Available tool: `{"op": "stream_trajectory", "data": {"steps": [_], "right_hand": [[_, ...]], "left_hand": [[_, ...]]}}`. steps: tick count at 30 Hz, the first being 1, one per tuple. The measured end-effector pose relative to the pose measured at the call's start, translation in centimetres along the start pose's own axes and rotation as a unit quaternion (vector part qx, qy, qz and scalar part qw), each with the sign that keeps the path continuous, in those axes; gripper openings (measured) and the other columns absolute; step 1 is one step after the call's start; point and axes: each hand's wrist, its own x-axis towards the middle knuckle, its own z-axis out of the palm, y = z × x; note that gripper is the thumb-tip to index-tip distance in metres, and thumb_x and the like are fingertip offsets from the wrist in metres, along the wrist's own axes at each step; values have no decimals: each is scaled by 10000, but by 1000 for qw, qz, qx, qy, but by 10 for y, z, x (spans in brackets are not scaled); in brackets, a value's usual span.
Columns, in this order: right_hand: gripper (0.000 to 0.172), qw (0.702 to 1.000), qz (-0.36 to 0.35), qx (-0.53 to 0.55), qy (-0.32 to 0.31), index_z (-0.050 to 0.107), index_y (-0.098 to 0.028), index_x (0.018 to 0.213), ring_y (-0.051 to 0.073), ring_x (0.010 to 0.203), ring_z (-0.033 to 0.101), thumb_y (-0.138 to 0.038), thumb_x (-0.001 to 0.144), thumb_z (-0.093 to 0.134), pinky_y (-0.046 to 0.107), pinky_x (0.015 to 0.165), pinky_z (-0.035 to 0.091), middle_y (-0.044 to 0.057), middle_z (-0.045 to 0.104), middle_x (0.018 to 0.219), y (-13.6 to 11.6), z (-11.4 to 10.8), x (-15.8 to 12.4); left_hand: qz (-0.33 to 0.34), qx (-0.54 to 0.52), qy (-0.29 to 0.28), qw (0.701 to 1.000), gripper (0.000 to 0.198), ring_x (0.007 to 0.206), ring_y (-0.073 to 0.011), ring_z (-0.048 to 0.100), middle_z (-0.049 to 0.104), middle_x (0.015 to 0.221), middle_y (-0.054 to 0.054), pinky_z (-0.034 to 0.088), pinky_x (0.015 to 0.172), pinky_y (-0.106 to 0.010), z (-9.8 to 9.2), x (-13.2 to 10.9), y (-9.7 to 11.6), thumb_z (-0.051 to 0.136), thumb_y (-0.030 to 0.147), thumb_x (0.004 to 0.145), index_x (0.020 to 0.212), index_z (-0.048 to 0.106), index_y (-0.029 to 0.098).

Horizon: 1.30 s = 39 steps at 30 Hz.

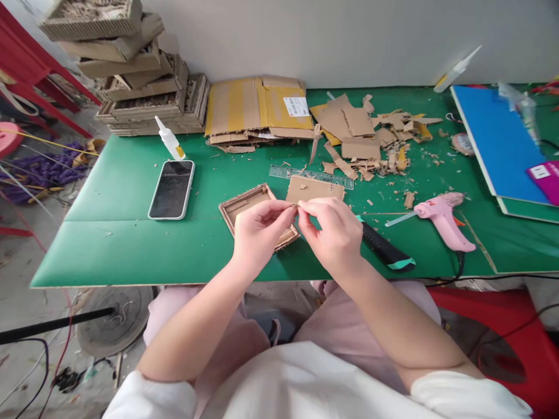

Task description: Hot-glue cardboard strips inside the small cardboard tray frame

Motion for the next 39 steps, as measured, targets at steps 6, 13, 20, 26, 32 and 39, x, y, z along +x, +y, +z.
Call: {"op": "stream_trajectory", "data": {"steps": [6, 13, 20, 26, 32, 39], "right_hand": [[183, 999, -30, -39, 2, 588, -181, 943, 154, 699, 627, -59, 806, 596, 266, 657, 529, 45, 667, 743, 0, 1, -2], [126, 992, 44, 110, -40, 651, -183, 909, 154, 787, 669, -114, 832, 580, 274, 712, 567, 58, 708, 840, 1, -5, 3], [46, 880, 289, 365, -95, 667, -188, 743, 109, 637, 665, -203, 748, 711, 206, 570, 567, -17, 700, 723, 12, -7, 6], [56, 959, 188, 209, -39, 671, -214, 807, 121, 713, 666, -161, 809, 651, 230, 627, 562, -1, 707, 772, 5, -7, 3], [116, 999, 31, 37, -3, 636, -217, 838, 138, 710, 657, -108, 834, 597, 251, 663, 541, 25, 693, 757, 2, -4, 1], [87, 982, 86, 158, -59, 635, -185, 818, 128, 737, 660, -106, 832, 602, 236, 681, 542, 30, 699, 777, 3, -5, 6]], "left_hand": [[3, -4, -2, 1000, 47, 600, -97, 674, 728, 672, 25, 577, 611, -176, 1, 0, -3, 726, 211, 701, 735, 733, 180], [60, 75, 12, 995, 77, 589, -96, 661, 720, 663, 19, 543, 578, -172, -5, 1, -7, 695, 252, 743, 757, 729, 184], [142, 155, -18, 978, 58, 635, -106, 683, 742, 733, 2, 538, 620, -177, -7, -1, -8, 677, 211, 762, 775, 730, 192], [131, 166, -34, 977, 129, 661, -117, 698, 751, 767, -2, 559, 656, -189, -8, 0, -5, 623, 186, 783, 824, 745, 195], [45, 68, -60, 995, 163, 680, -133, 702, 750, 771, -12, 591, 669, -214, -8, 1, -6, 673, 283, 763, 864, 746, 178], [-11, -28, -64, 998, 106, 600, -115, 679, 714, 635, 1, 595, 621, -217, -10, 8, -2, 723, 269, 732, 726, 733, 164]]}}
